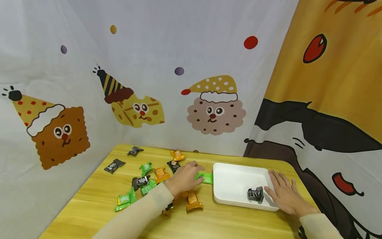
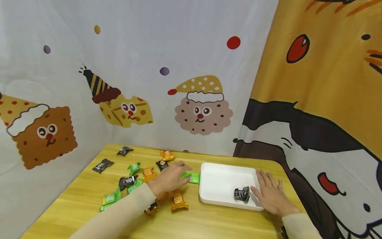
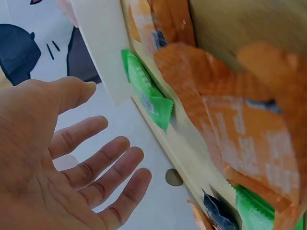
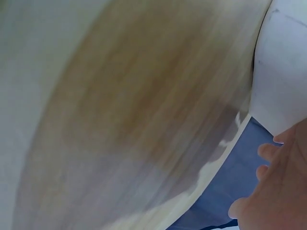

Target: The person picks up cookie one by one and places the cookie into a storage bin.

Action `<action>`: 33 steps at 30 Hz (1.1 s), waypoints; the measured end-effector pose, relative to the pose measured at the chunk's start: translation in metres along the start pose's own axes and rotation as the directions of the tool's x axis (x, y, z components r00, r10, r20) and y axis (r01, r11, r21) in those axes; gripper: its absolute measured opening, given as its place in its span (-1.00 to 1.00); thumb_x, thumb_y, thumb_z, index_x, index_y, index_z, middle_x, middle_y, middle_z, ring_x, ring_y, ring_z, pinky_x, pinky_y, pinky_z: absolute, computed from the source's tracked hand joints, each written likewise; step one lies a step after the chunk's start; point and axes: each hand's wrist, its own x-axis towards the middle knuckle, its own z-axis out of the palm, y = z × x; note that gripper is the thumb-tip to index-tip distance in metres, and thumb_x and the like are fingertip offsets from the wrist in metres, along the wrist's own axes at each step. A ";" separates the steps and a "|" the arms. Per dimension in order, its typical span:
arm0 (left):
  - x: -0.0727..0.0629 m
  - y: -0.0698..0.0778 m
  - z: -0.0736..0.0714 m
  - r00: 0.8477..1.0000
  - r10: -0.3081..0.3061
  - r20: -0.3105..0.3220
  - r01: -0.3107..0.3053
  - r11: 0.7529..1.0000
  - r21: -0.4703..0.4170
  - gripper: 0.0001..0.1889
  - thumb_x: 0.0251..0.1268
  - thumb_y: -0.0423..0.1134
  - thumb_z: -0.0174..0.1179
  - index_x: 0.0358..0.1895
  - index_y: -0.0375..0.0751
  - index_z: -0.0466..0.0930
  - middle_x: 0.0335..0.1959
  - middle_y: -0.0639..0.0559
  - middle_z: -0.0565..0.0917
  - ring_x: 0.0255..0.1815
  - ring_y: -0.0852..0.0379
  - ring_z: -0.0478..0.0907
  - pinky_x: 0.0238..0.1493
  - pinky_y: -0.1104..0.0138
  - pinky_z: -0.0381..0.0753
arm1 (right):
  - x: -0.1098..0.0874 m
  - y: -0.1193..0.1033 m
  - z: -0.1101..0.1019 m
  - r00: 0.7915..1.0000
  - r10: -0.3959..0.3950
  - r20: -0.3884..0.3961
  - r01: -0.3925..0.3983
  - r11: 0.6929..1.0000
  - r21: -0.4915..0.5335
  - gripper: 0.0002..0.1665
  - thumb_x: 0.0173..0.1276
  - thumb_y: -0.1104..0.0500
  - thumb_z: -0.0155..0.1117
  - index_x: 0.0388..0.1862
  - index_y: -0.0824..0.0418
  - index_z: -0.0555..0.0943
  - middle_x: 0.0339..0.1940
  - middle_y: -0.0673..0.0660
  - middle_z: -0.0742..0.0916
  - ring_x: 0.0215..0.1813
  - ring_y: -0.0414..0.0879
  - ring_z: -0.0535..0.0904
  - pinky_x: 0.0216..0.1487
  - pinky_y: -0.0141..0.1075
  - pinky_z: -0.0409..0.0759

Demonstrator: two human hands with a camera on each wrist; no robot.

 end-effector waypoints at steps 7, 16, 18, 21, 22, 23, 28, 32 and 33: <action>0.005 -0.001 0.002 0.994 0.036 0.104 -0.047 0.993 0.106 -0.46 0.71 0.05 0.45 0.60 0.03 0.71 0.55 -0.10 0.68 0.52 -0.12 0.69 0.49 -0.15 0.80 | -0.004 0.001 0.000 1.000 0.002 0.001 -0.002 1.000 -0.001 0.13 0.88 -0.37 0.06 0.94 0.42 0.05 0.92 0.58 0.16 0.86 0.70 -0.03 0.70 0.84 -0.34; 0.018 -0.003 0.011 0.962 0.136 0.239 -0.199 0.944 0.263 -0.36 0.69 0.14 0.46 0.71 0.20 0.59 0.72 -0.05 0.57 0.68 -0.09 0.61 0.62 0.02 0.75 | -0.006 0.004 0.006 1.000 -0.002 0.007 0.002 1.000 0.009 0.14 0.88 -0.39 0.05 0.95 0.40 0.01 0.93 0.57 0.15 0.87 0.70 -0.03 0.70 0.85 -0.34; 0.021 -0.003 0.012 0.951 0.160 0.264 -0.230 0.938 0.260 -0.35 0.69 0.11 0.47 0.71 0.19 0.58 0.72 -0.05 0.57 0.67 -0.08 0.62 0.59 0.11 0.77 | -0.006 0.003 0.006 1.000 -0.004 0.006 0.004 1.000 0.013 0.14 0.88 -0.38 0.06 0.95 0.40 0.02 0.93 0.58 0.15 0.86 0.71 -0.03 0.69 0.85 -0.36; 0.024 -0.005 0.012 0.935 0.188 0.300 -0.266 0.932 0.247 -0.37 0.70 0.05 0.47 0.72 0.18 0.57 0.73 -0.06 0.56 0.65 -0.05 0.64 0.55 0.20 0.78 | -0.006 0.002 0.006 1.000 -0.006 0.002 0.006 1.000 0.008 0.13 0.88 -0.38 0.05 0.95 0.40 0.03 0.93 0.57 0.16 0.87 0.71 -0.02 0.69 0.85 -0.35; 0.026 -0.005 0.012 0.930 0.194 0.311 -0.275 0.930 0.243 -0.37 0.71 0.04 0.46 0.72 0.18 0.57 0.72 -0.06 0.56 0.64 -0.04 0.64 0.55 0.22 0.78 | -0.006 0.002 0.006 1.000 -0.009 -0.003 0.009 1.000 0.001 0.13 0.88 -0.38 0.05 0.95 0.41 0.04 0.92 0.57 0.17 0.86 0.71 -0.01 0.69 0.85 -0.33; 0.027 -0.006 0.012 0.926 0.201 0.320 -0.285 0.928 0.241 -0.38 0.72 0.02 0.45 0.72 0.18 0.57 0.72 -0.06 0.56 0.64 -0.03 0.64 0.56 0.23 0.77 | -0.005 0.002 0.006 1.000 -0.010 -0.005 0.010 1.000 -0.005 0.13 0.88 -0.38 0.04 0.95 0.40 0.04 0.93 0.56 0.17 0.86 0.70 0.00 0.69 0.85 -0.31; 0.032 -0.011 0.012 0.905 0.232 0.356 -0.319 0.925 0.209 -0.45 0.77 -0.06 0.40 0.69 0.21 0.60 0.66 -0.02 0.60 0.55 0.06 0.69 0.55 0.28 0.76 | -0.002 0.001 0.004 1.000 -0.012 -0.008 0.011 1.000 -0.023 0.16 0.87 -0.42 0.03 0.95 0.41 0.03 0.93 0.55 0.18 0.86 0.69 0.01 0.70 0.84 -0.29; 0.032 -0.013 0.012 0.898 0.233 0.374 -0.311 0.937 0.163 -0.47 0.78 -0.12 0.39 0.67 0.22 0.64 0.63 0.03 0.65 0.52 0.11 0.72 0.53 0.31 0.76 | -0.001 0.001 0.002 1.000 -0.012 0.002 0.012 1.000 -0.013 0.17 0.87 -0.41 0.05 0.94 0.43 0.03 0.93 0.57 0.16 0.87 0.70 -0.02 0.71 0.83 -0.34; 0.031 -0.014 0.013 0.898 0.231 0.375 -0.306 0.940 0.153 -0.48 0.78 -0.13 0.39 0.67 0.22 0.64 0.62 0.03 0.66 0.52 0.12 0.72 0.53 0.31 0.76 | -0.001 0.001 0.002 1.000 -0.010 0.006 0.010 1.000 -0.009 0.18 0.86 -0.42 0.05 0.95 0.42 0.03 0.93 0.56 0.16 0.88 0.69 -0.03 0.72 0.83 -0.36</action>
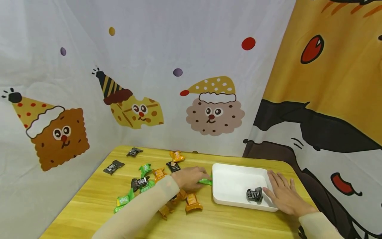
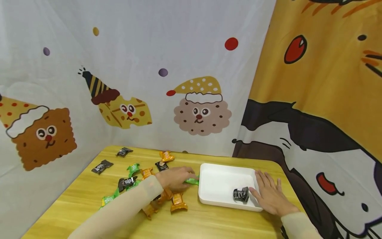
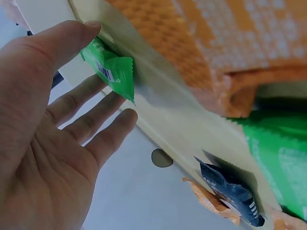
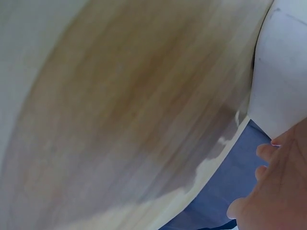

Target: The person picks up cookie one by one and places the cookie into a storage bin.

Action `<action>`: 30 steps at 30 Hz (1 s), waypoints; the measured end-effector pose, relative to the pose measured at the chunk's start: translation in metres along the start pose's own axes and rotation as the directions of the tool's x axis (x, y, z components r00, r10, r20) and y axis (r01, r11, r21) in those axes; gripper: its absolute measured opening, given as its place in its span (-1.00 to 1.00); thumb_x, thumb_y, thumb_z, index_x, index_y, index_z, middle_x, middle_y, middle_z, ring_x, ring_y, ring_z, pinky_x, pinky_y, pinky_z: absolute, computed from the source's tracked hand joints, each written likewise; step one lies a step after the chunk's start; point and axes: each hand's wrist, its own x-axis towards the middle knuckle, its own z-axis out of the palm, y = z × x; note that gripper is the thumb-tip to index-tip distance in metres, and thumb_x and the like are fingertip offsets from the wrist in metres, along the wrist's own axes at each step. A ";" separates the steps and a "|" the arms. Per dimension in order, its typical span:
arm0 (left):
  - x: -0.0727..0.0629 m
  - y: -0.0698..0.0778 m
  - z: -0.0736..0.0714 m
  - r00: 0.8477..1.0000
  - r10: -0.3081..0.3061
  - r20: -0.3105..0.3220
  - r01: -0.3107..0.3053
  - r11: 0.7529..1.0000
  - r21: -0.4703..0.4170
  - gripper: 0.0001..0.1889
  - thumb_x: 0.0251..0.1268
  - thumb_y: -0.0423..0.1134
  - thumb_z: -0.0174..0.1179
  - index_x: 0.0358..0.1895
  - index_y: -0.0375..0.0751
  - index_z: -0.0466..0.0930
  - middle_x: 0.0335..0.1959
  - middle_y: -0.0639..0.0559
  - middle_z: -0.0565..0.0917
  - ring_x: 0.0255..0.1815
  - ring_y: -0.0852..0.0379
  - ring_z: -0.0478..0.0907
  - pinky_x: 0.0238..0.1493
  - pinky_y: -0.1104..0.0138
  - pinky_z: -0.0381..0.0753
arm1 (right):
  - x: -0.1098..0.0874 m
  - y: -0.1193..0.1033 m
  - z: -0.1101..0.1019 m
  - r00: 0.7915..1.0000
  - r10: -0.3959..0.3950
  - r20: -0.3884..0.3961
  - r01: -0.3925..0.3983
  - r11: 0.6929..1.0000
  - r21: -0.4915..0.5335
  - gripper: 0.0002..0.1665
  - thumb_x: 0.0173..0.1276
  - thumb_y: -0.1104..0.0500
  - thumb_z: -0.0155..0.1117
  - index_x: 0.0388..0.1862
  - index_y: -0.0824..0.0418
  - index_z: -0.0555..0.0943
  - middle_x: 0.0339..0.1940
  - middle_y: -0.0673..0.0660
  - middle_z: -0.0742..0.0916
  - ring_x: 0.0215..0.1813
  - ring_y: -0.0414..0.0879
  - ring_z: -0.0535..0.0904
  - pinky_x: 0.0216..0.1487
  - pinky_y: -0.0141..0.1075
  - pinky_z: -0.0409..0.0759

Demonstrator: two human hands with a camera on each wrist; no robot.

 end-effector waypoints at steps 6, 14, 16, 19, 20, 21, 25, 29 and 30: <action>-0.005 0.000 0.000 1.000 -0.006 -0.019 0.006 1.000 -0.020 -0.47 0.72 -0.18 0.45 0.63 0.24 0.69 0.49 0.04 0.75 0.35 0.19 0.79 0.38 0.39 0.81 | 0.001 -0.003 0.000 1.000 -0.006 0.000 0.006 1.000 0.002 0.19 0.85 -0.42 0.07 0.94 0.43 0.04 0.93 0.56 0.16 0.88 0.68 -0.04 0.73 0.81 -0.40; -0.010 0.002 0.000 0.999 -0.041 -0.031 0.041 0.999 -0.002 -0.46 0.67 -0.16 0.51 0.60 0.29 0.72 0.29 0.07 0.78 0.05 0.30 0.75 0.09 0.49 0.81 | -0.001 -0.003 0.000 1.000 -0.001 -0.005 0.001 1.000 -0.007 0.18 0.85 -0.41 0.07 0.94 0.43 0.04 0.93 0.57 0.17 0.87 0.69 -0.03 0.71 0.82 -0.41; -0.011 0.002 0.000 0.998 -0.052 -0.033 0.052 0.999 -0.009 -0.46 0.66 -0.15 0.53 0.59 0.29 0.72 0.28 0.07 0.78 0.02 0.31 0.73 0.07 0.49 0.80 | -0.001 -0.003 -0.001 1.000 -0.003 -0.008 0.003 1.000 -0.009 0.17 0.86 -0.41 0.07 0.94 0.43 0.04 0.93 0.57 0.17 0.87 0.69 -0.03 0.71 0.83 -0.40; -0.011 0.001 0.001 0.997 -0.068 -0.031 0.068 0.998 -0.020 -0.46 0.65 -0.13 0.54 0.58 0.28 0.73 0.26 0.06 0.78 0.00 0.31 0.72 0.05 0.48 0.80 | -0.001 -0.003 -0.003 1.000 -0.004 -0.006 0.004 1.000 -0.007 0.17 0.86 -0.41 0.07 0.94 0.43 0.04 0.93 0.56 0.17 0.87 0.70 -0.03 0.71 0.83 -0.39; -0.011 0.001 0.001 0.997 -0.072 -0.033 0.071 0.997 -0.024 -0.47 0.64 -0.14 0.54 0.58 0.27 0.74 0.25 0.05 0.78 0.00 0.30 0.72 0.06 0.48 0.80 | -0.001 -0.003 -0.003 1.000 -0.004 -0.005 0.004 1.000 -0.004 0.18 0.85 -0.41 0.07 0.94 0.43 0.04 0.93 0.56 0.17 0.87 0.70 -0.03 0.71 0.83 -0.39; -0.011 0.001 0.000 0.997 -0.075 -0.035 0.074 0.997 -0.025 -0.47 0.64 -0.14 0.54 0.57 0.25 0.74 0.24 0.04 0.79 0.00 0.29 0.72 0.06 0.47 0.81 | -0.001 -0.003 -0.003 1.000 -0.004 -0.006 0.004 1.000 -0.002 0.18 0.85 -0.41 0.08 0.94 0.43 0.04 0.93 0.57 0.17 0.87 0.70 -0.03 0.71 0.83 -0.39; -0.010 -0.001 0.000 0.996 -0.084 -0.040 0.083 0.996 -0.025 -0.48 0.64 -0.17 0.54 0.56 0.22 0.75 0.23 0.04 0.79 -0.01 0.28 0.72 0.06 0.46 0.81 | 0.000 -0.004 -0.004 1.000 -0.007 -0.008 0.007 1.000 0.001 0.19 0.84 -0.42 0.09 0.94 0.42 0.04 0.92 0.58 0.17 0.88 0.69 -0.02 0.72 0.83 -0.38; -0.009 -0.002 0.002 0.995 -0.086 -0.042 0.085 0.996 -0.025 -0.49 0.64 -0.18 0.54 0.55 0.21 0.76 0.21 0.05 0.79 -0.05 0.29 0.69 0.01 0.48 0.77 | -0.001 -0.004 -0.003 1.000 -0.006 -0.002 0.006 1.000 0.002 0.19 0.85 -0.41 0.09 0.95 0.42 0.03 0.92 0.58 0.17 0.88 0.69 -0.02 0.71 0.83 -0.39; -0.009 -0.002 0.002 0.995 -0.085 -0.046 0.084 0.996 -0.026 -0.49 0.63 -0.19 0.55 0.53 0.22 0.77 0.20 0.05 0.79 -0.06 0.30 0.68 0.00 0.48 0.76 | -0.001 -0.004 -0.003 1.000 -0.004 0.001 0.004 1.000 0.005 0.19 0.85 -0.41 0.09 0.95 0.42 0.02 0.92 0.58 0.16 0.88 0.69 -0.03 0.72 0.83 -0.39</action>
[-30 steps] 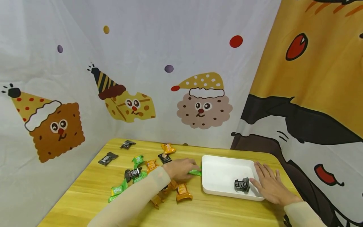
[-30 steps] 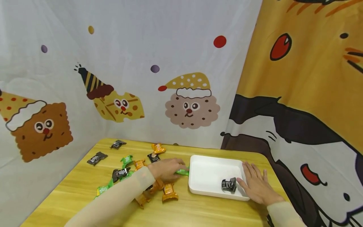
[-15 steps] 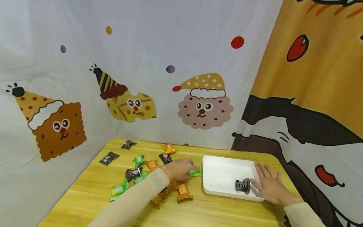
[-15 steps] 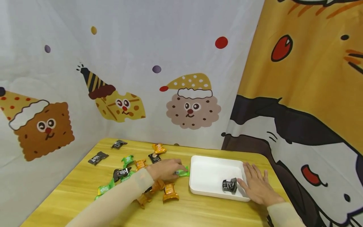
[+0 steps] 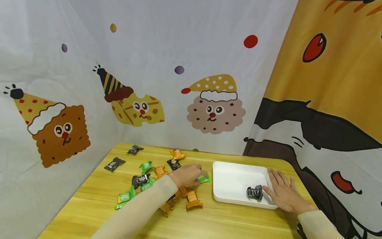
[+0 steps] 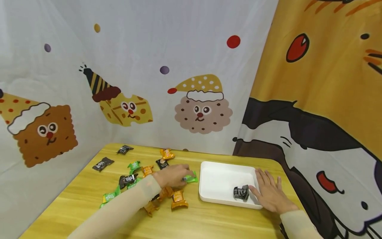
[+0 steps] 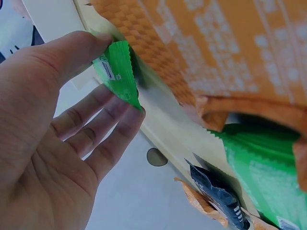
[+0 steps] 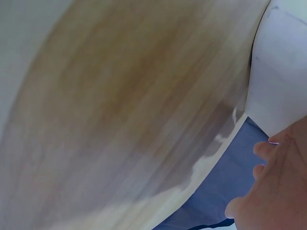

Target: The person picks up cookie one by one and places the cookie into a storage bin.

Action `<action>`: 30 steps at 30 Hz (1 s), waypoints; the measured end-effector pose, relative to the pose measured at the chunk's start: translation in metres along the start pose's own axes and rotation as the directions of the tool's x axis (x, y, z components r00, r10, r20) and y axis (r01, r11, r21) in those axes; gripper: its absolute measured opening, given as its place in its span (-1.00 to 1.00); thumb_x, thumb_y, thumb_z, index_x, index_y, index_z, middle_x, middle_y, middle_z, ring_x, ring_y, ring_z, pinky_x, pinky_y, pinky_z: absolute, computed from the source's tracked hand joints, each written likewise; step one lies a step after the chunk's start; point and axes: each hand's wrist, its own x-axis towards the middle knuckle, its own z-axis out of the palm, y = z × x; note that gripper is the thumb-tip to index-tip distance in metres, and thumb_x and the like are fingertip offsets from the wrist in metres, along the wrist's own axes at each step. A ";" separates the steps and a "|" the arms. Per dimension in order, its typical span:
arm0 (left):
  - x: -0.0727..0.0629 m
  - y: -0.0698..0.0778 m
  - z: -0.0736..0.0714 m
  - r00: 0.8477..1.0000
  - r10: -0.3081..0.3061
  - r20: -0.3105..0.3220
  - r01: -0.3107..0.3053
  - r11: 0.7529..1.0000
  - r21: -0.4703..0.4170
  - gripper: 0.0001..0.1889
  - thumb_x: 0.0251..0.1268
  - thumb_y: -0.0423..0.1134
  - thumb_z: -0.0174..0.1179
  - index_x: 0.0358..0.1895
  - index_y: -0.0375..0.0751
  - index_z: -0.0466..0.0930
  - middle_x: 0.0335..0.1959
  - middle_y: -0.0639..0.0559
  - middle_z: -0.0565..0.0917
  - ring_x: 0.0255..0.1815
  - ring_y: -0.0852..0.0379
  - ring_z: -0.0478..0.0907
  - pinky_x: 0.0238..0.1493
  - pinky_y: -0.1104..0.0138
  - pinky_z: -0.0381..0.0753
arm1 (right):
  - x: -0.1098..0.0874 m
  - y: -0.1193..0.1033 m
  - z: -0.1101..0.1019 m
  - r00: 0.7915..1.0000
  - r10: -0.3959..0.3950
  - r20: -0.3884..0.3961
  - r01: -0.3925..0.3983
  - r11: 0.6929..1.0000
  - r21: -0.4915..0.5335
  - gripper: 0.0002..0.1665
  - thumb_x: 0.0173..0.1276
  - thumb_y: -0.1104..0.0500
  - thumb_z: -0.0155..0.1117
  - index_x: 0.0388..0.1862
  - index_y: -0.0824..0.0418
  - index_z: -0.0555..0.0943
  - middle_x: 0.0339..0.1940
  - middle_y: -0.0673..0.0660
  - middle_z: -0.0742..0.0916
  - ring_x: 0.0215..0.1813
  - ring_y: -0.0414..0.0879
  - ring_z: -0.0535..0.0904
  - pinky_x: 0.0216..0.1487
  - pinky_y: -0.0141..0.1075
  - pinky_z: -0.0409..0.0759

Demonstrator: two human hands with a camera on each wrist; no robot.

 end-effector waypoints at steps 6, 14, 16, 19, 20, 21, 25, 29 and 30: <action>0.000 0.000 -0.001 1.000 -0.008 -0.018 0.009 1.000 0.022 -0.50 0.63 -0.18 0.55 0.52 0.26 0.78 0.22 0.06 0.81 0.01 0.27 0.73 0.04 0.45 0.81 | 0.001 0.001 -0.001 1.000 0.006 0.013 -0.006 1.000 0.010 0.20 0.85 -0.42 0.07 0.95 0.42 -0.01 0.94 0.56 0.12 0.89 0.69 -0.06 0.72 0.81 -0.48; -0.001 -0.001 -0.002 0.999 -0.002 -0.054 0.003 1.000 0.022 -0.49 0.61 -0.19 0.57 0.52 0.23 0.78 0.24 0.03 0.81 0.03 0.24 0.76 0.08 0.43 0.84 | 0.000 0.001 0.000 1.000 -0.007 -0.001 0.007 1.000 0.008 0.19 0.86 -0.41 0.07 0.95 0.43 0.02 0.93 0.57 0.14 0.89 0.69 -0.05 0.70 0.84 -0.37; -0.002 -0.001 -0.002 0.998 0.002 -0.057 -0.001 1.000 0.024 -0.50 0.61 -0.19 0.56 0.52 0.23 0.79 0.23 0.03 0.81 0.02 0.24 0.76 0.07 0.44 0.83 | -0.001 0.002 0.001 1.000 -0.004 0.002 0.004 1.000 0.003 0.20 0.86 -0.43 0.07 0.95 0.43 0.01 0.94 0.57 0.14 0.89 0.69 -0.05 0.71 0.83 -0.40; -0.003 0.000 -0.003 0.998 0.005 -0.065 -0.003 0.999 0.032 -0.50 0.62 -0.19 0.55 0.52 0.20 0.79 0.22 0.03 0.82 -0.01 0.26 0.75 0.06 0.46 0.82 | -0.002 0.003 0.002 1.000 -0.003 0.004 0.003 1.000 0.001 0.20 0.85 -0.42 0.08 0.94 0.44 0.02 0.93 0.58 0.15 0.88 0.70 -0.05 0.71 0.82 -0.42; -0.003 0.000 -0.004 0.998 0.005 -0.069 -0.003 1.000 0.031 -0.51 0.62 -0.19 0.55 0.51 0.19 0.79 0.22 0.03 0.82 -0.01 0.26 0.74 0.06 0.46 0.82 | -0.002 0.003 0.002 1.000 0.001 0.005 -0.001 1.000 0.000 0.21 0.85 -0.43 0.08 0.94 0.44 0.01 0.93 0.58 0.14 0.89 0.69 -0.05 0.72 0.81 -0.44; -0.003 0.000 -0.004 0.997 0.003 -0.073 -0.001 1.000 0.028 -0.51 0.62 -0.20 0.54 0.52 0.18 0.79 0.23 0.03 0.82 0.00 0.25 0.74 0.07 0.45 0.82 | -0.002 0.003 0.001 1.000 0.001 0.003 -0.001 1.000 0.001 0.21 0.85 -0.43 0.08 0.94 0.44 0.01 0.93 0.58 0.14 0.88 0.70 -0.05 0.72 0.82 -0.44; -0.005 0.000 -0.007 0.996 -0.011 -0.091 0.012 1.000 0.009 -0.51 0.63 -0.22 0.52 0.52 0.14 0.79 0.27 0.01 0.82 0.05 0.22 0.76 0.10 0.42 0.85 | -0.001 0.001 -0.001 1.000 0.001 0.005 -0.001 1.000 0.003 0.22 0.85 -0.43 0.08 0.94 0.44 0.01 0.93 0.58 0.14 0.89 0.69 -0.04 0.71 0.83 -0.39; -0.007 -0.002 -0.007 0.994 -0.028 -0.110 0.028 1.000 -0.001 -0.51 0.64 -0.22 0.51 0.53 0.13 0.78 0.30 -0.01 0.81 0.07 0.20 0.78 0.12 0.40 0.86 | -0.001 0.001 -0.001 1.000 -0.003 0.011 0.003 1.000 0.007 0.20 0.85 -0.42 0.08 0.95 0.44 0.00 0.94 0.57 0.13 0.89 0.69 -0.05 0.70 0.84 -0.38; -0.008 -0.003 -0.007 0.993 -0.030 -0.114 0.030 1.000 -0.005 -0.51 0.64 -0.22 0.51 0.53 0.13 0.78 0.30 -0.02 0.80 0.07 0.19 0.78 0.12 0.40 0.86 | -0.001 0.001 0.000 1.000 -0.002 0.013 0.002 1.000 0.008 0.20 0.85 -0.42 0.08 0.95 0.44 0.00 0.94 0.57 0.13 0.89 0.69 -0.05 0.70 0.83 -0.40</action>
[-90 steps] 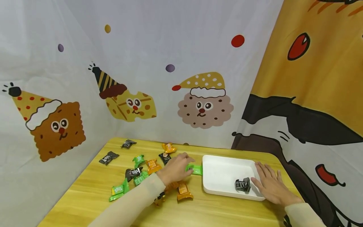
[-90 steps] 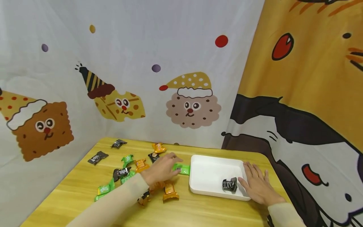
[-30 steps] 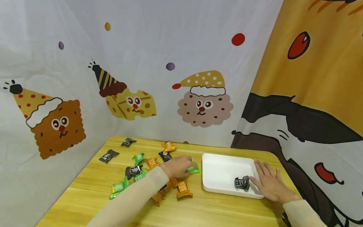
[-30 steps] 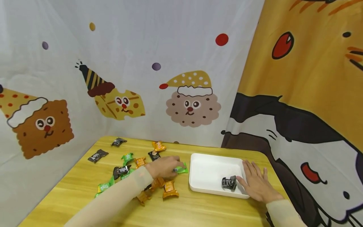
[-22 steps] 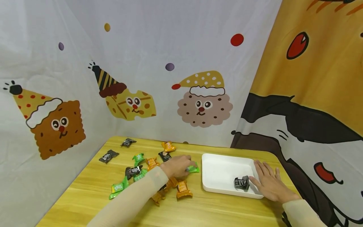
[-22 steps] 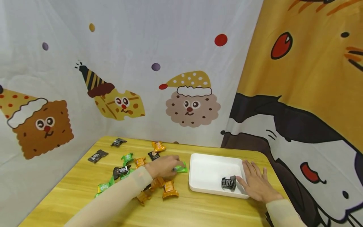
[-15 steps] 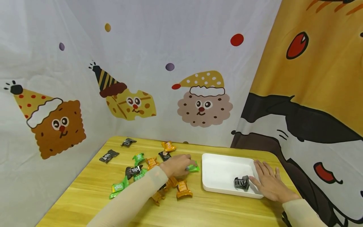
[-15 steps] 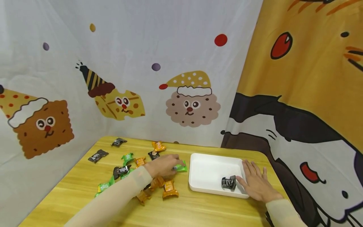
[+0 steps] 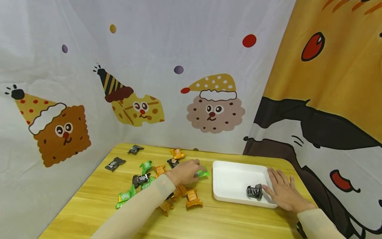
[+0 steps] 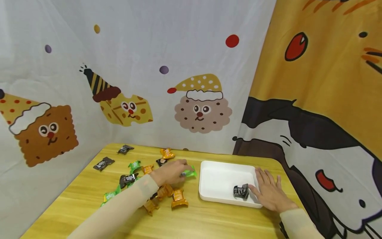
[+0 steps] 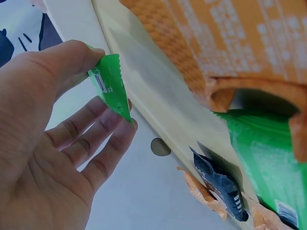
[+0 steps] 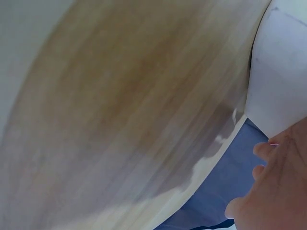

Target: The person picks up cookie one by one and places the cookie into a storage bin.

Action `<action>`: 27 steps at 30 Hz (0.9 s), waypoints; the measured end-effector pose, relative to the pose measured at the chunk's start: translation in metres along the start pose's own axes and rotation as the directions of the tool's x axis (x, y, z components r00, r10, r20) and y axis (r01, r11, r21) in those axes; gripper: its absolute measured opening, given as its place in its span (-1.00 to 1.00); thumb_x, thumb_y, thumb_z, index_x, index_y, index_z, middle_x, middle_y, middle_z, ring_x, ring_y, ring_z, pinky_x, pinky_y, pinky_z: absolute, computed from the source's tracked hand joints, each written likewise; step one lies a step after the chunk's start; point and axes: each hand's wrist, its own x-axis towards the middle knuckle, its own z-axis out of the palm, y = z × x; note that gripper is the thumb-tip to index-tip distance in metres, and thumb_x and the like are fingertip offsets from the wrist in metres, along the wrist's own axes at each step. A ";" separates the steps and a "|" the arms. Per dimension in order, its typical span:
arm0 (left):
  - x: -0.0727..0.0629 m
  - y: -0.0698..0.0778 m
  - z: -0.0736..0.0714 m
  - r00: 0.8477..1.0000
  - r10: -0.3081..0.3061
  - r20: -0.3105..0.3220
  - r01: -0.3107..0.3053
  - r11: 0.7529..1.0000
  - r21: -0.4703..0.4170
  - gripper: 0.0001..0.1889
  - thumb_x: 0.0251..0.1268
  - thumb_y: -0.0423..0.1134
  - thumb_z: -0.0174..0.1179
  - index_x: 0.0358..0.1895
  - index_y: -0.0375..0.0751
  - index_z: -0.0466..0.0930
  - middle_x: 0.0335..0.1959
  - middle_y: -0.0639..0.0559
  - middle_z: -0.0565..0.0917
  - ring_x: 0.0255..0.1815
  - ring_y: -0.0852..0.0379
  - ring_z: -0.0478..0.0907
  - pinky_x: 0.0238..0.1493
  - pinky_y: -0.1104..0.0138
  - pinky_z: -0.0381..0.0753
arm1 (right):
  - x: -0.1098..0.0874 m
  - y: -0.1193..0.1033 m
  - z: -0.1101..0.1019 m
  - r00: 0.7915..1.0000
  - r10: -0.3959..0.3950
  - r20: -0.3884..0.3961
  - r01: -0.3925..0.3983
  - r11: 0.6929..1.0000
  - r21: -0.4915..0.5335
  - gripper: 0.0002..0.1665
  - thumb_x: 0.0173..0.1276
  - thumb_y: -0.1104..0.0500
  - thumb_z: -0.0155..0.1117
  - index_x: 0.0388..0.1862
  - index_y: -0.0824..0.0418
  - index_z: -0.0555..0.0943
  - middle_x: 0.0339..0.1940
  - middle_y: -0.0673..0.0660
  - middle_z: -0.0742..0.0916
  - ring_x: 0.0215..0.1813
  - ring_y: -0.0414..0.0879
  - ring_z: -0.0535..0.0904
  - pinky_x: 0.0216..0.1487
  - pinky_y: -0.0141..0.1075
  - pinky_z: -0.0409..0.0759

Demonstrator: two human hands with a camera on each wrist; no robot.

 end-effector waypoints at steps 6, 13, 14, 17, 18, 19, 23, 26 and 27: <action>-0.004 -0.003 -0.003 0.999 -0.026 -0.019 0.025 1.000 -0.014 -0.51 0.66 -0.20 0.49 0.55 0.12 0.76 0.27 -0.03 0.80 0.00 0.21 0.74 0.06 0.38 0.86 | 0.001 0.002 0.001 1.000 -0.003 -0.004 0.003 1.000 -0.005 0.20 0.86 -0.42 0.08 0.95 0.43 0.00 0.94 0.57 0.13 0.89 0.69 -0.06 0.70 0.83 -0.44; -0.008 -0.003 -0.012 0.997 -0.059 -0.049 0.058 0.998 -0.030 -0.52 0.68 -0.19 0.48 0.55 0.15 0.76 0.26 -0.02 0.79 0.04 0.18 0.76 0.08 0.32 0.88 | 0.000 0.000 -0.001 1.000 -0.006 0.000 0.006 1.000 -0.014 0.20 0.86 -0.42 0.07 0.95 0.43 0.00 0.94 0.58 0.13 0.88 0.69 -0.05 0.69 0.84 -0.39; -0.009 -0.003 -0.014 0.997 -0.060 -0.054 0.058 0.998 -0.034 -0.52 0.68 -0.19 0.47 0.55 0.15 0.76 0.26 -0.03 0.79 0.04 0.17 0.76 0.08 0.32 0.88 | 0.001 0.000 -0.001 1.000 -0.007 -0.002 0.007 1.000 -0.017 0.20 0.86 -0.42 0.06 0.95 0.42 0.00 0.94 0.57 0.13 0.88 0.68 -0.05 0.69 0.85 -0.38; -0.008 -0.003 -0.018 0.996 -0.054 -0.065 0.051 0.998 -0.041 -0.53 0.70 -0.19 0.46 0.55 0.15 0.76 0.26 -0.04 0.80 0.04 0.16 0.79 0.07 0.33 0.89 | 0.001 0.000 -0.002 1.000 -0.008 -0.005 0.008 1.000 -0.019 0.20 0.86 -0.42 0.07 0.96 0.42 -0.01 0.94 0.57 0.14 0.88 0.68 -0.04 0.69 0.85 -0.34; -0.008 -0.003 -0.019 0.996 -0.052 -0.070 0.049 0.998 -0.044 -0.53 0.70 -0.19 0.46 0.55 0.14 0.76 0.26 -0.05 0.80 0.03 0.16 0.79 0.07 0.34 0.89 | 0.001 0.000 -0.002 1.000 -0.008 -0.005 0.008 1.000 -0.020 0.20 0.86 -0.42 0.07 0.96 0.41 -0.01 0.94 0.57 0.13 0.88 0.68 -0.04 0.69 0.85 -0.33; -0.008 -0.003 -0.020 0.996 -0.051 -0.075 0.048 0.998 -0.050 -0.53 0.70 -0.20 0.47 0.55 0.13 0.76 0.26 -0.05 0.81 0.03 0.15 0.80 0.07 0.34 0.89 | 0.001 0.000 -0.001 1.000 -0.008 -0.004 0.007 1.000 -0.022 0.20 0.86 -0.42 0.07 0.96 0.41 -0.02 0.94 0.57 0.13 0.88 0.68 -0.04 0.69 0.85 -0.32; -0.006 -0.003 -0.024 0.994 -0.057 -0.091 0.051 0.997 -0.062 -0.53 0.69 -0.21 0.48 0.55 0.09 0.76 0.27 -0.08 0.81 0.05 0.13 0.82 0.09 0.33 0.91 | 0.000 0.000 -0.001 1.000 -0.005 0.002 0.005 1.000 -0.006 0.21 0.86 -0.42 0.07 0.95 0.43 -0.01 0.94 0.57 0.12 0.89 0.68 -0.05 0.70 0.84 -0.38; -0.003 -0.003 -0.027 0.993 -0.064 -0.103 0.058 0.997 -0.058 -0.53 0.68 -0.21 0.48 0.54 0.08 0.77 0.30 -0.10 0.81 0.08 0.10 0.82 0.11 0.30 0.92 | -0.001 -0.001 -0.002 1.000 -0.008 0.005 0.008 1.000 0.012 0.20 0.86 -0.41 0.09 0.95 0.45 0.00 0.94 0.58 0.12 0.89 0.69 -0.07 0.69 0.84 -0.43; -0.002 -0.002 -0.028 0.992 -0.065 -0.107 0.060 0.997 -0.057 -0.53 0.68 -0.21 0.48 0.54 0.08 0.77 0.31 -0.10 0.81 0.09 0.10 0.82 0.12 0.29 0.92 | -0.001 -0.001 -0.002 1.000 -0.009 0.005 0.009 1.000 0.014 0.20 0.86 -0.41 0.09 0.95 0.45 0.00 0.94 0.58 0.12 0.89 0.69 -0.07 0.69 0.84 -0.43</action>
